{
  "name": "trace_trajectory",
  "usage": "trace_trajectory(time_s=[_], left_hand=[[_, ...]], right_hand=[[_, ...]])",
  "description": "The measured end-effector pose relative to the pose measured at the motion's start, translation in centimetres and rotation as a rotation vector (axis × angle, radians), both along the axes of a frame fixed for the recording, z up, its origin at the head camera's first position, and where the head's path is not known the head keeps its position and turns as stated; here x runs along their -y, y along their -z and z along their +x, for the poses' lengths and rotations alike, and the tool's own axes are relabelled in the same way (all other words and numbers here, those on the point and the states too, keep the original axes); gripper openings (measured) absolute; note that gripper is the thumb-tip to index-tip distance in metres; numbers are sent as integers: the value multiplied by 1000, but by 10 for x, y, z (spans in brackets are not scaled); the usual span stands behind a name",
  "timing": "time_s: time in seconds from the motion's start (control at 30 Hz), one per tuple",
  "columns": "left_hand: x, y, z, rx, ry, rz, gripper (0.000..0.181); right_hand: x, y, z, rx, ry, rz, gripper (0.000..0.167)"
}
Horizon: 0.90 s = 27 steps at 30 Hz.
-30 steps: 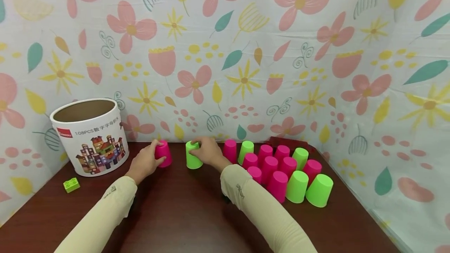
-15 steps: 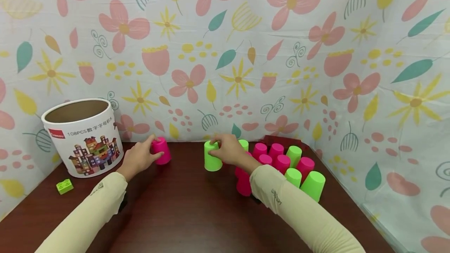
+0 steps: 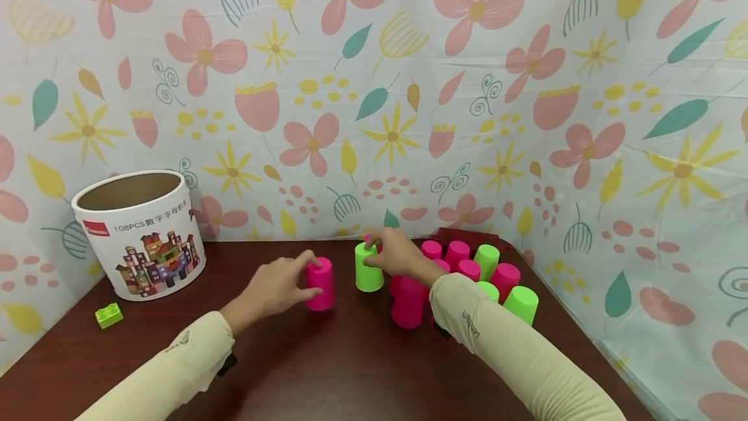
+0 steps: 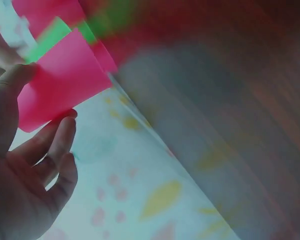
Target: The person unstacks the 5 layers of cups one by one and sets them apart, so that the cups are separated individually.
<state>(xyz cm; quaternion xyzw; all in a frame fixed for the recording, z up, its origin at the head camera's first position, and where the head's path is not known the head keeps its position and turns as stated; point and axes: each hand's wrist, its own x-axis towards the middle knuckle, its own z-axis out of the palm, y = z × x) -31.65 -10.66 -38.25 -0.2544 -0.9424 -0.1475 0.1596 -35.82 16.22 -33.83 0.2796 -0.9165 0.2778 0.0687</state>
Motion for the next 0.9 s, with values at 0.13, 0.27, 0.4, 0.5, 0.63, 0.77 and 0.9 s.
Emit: trace_trajectory(time_s=[0.13,0.27,0.4,0.5,0.63,0.77,0.9], left_hand=[[-27,-1,15,80,105,1,48],[-49,0,23,156,166,-10,49],[-63,6,25,176,165,-37,51],[-71,12,26,196,156,-24,53],[-77,18,27,222,152,26,55],[-80,22,28,222,158,80,55],[-82,28,29,243,191,154,54]], right_hand=[[-8,2,-8,52,-40,-10,23],[-15,5,-15,98,-107,-33,22],[-18,9,-20,109,-130,-21,22],[-20,12,-21,109,-125,5,22],[-19,16,-25,107,-119,17,22],[-17,21,-27,99,-127,15,22],[-17,27,-29,106,-117,30,22]])
